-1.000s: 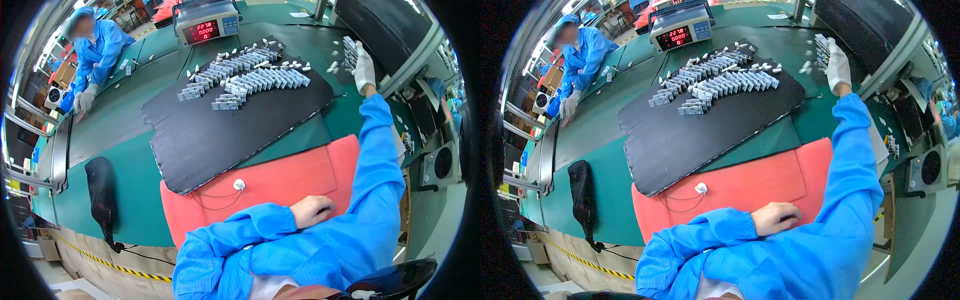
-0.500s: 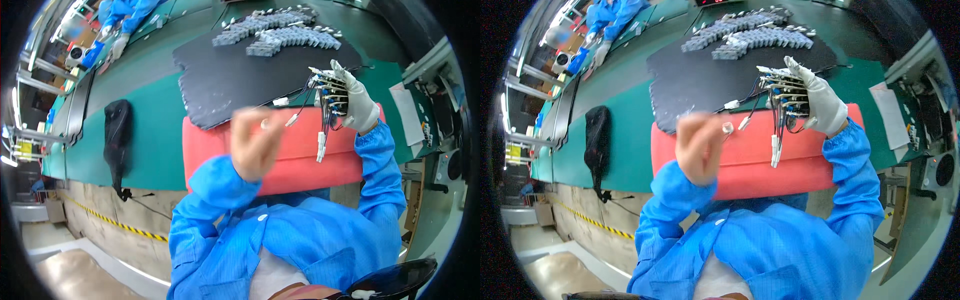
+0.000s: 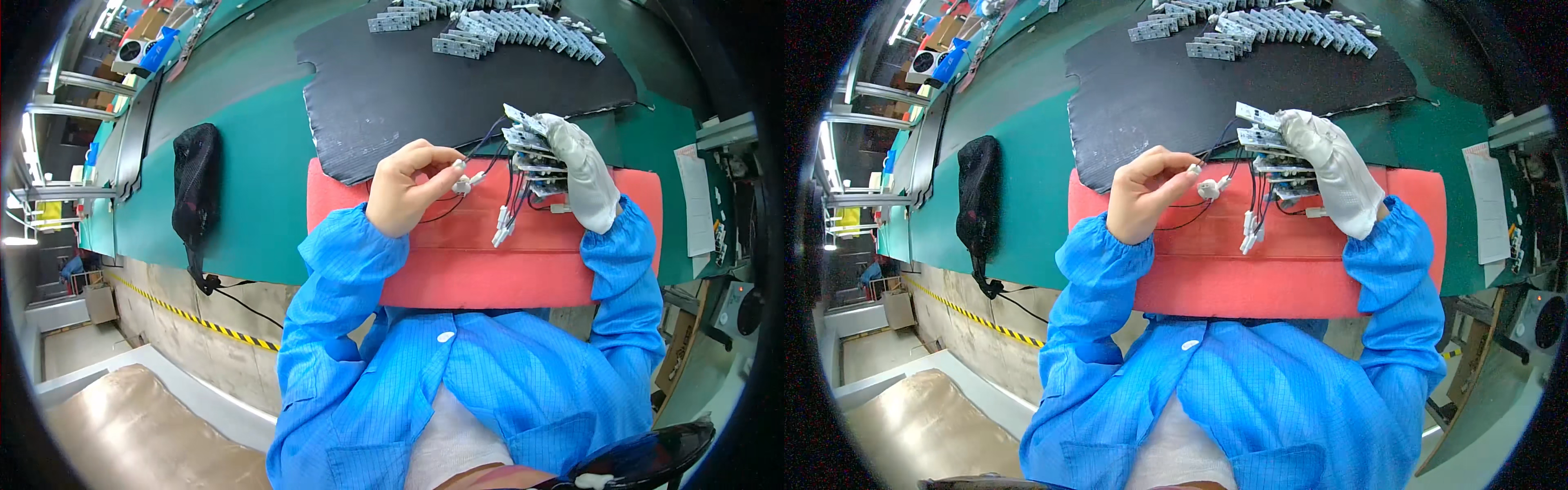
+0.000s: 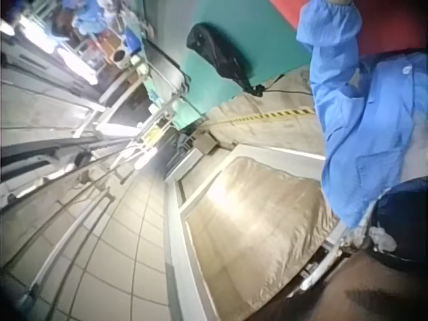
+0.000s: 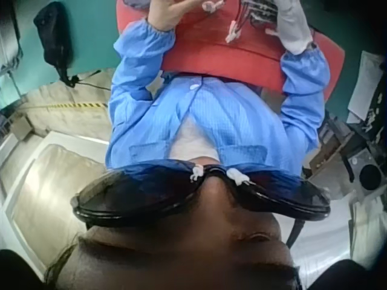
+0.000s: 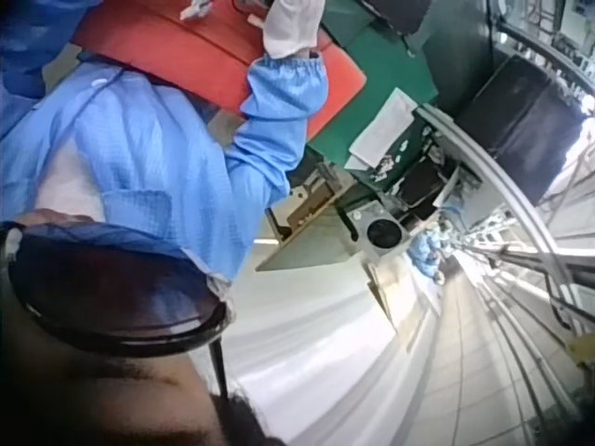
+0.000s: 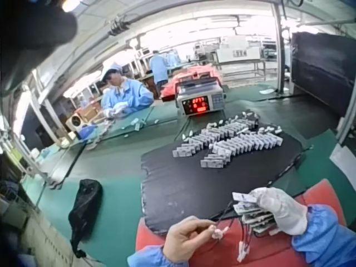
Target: Testing LED light boards by manually connecting them to a power source on a production line.
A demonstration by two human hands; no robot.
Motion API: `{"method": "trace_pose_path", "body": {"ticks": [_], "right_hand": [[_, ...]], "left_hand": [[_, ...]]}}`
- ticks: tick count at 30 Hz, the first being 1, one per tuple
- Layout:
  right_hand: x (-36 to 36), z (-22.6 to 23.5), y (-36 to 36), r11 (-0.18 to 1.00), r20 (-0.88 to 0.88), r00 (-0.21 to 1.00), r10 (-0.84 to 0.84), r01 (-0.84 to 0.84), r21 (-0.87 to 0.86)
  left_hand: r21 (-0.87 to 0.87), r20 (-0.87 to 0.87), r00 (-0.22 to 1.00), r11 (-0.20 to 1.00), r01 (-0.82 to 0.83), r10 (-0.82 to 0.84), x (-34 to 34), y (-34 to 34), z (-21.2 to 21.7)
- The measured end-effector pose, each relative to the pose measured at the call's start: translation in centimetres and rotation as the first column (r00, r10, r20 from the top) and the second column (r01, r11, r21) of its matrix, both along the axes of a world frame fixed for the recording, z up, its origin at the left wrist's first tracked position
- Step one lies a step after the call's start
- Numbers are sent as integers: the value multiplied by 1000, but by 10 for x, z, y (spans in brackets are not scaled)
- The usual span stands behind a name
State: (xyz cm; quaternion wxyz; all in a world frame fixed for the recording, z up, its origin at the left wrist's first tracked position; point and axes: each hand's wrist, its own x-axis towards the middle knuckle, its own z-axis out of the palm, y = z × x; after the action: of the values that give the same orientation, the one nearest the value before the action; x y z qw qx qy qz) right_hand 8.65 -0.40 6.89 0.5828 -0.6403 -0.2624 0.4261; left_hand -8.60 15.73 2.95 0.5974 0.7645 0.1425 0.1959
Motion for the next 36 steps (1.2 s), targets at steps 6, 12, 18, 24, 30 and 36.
{"method": "trace_pose_path", "body": {"ticks": [6,12,18,24,30,36], "right_hand": [[0,0,1,996,-36,997,72,-74,-52],[3,-2,-9,946,-45,947,317,-319,-63],[5,6,-11,960,168,946,278,-276,-36],[11,-4,-16,968,520,845,125,-219,123],[14,-7,-21,957,515,847,133,-244,155],[20,-2,-31,971,535,815,221,-236,-42]], "left_hand": [[123,29,987,980,-159,156,8,-10,-3],[313,40,999,950,13,-27,16,-14,-1],[130,93,995,990,-51,39,8,-8,-9],[125,99,994,991,-50,38,2,-5,-14],[203,144,989,977,-62,33,4,-6,-16],[484,195,975,875,-1,-107,0,0,-15]]}}
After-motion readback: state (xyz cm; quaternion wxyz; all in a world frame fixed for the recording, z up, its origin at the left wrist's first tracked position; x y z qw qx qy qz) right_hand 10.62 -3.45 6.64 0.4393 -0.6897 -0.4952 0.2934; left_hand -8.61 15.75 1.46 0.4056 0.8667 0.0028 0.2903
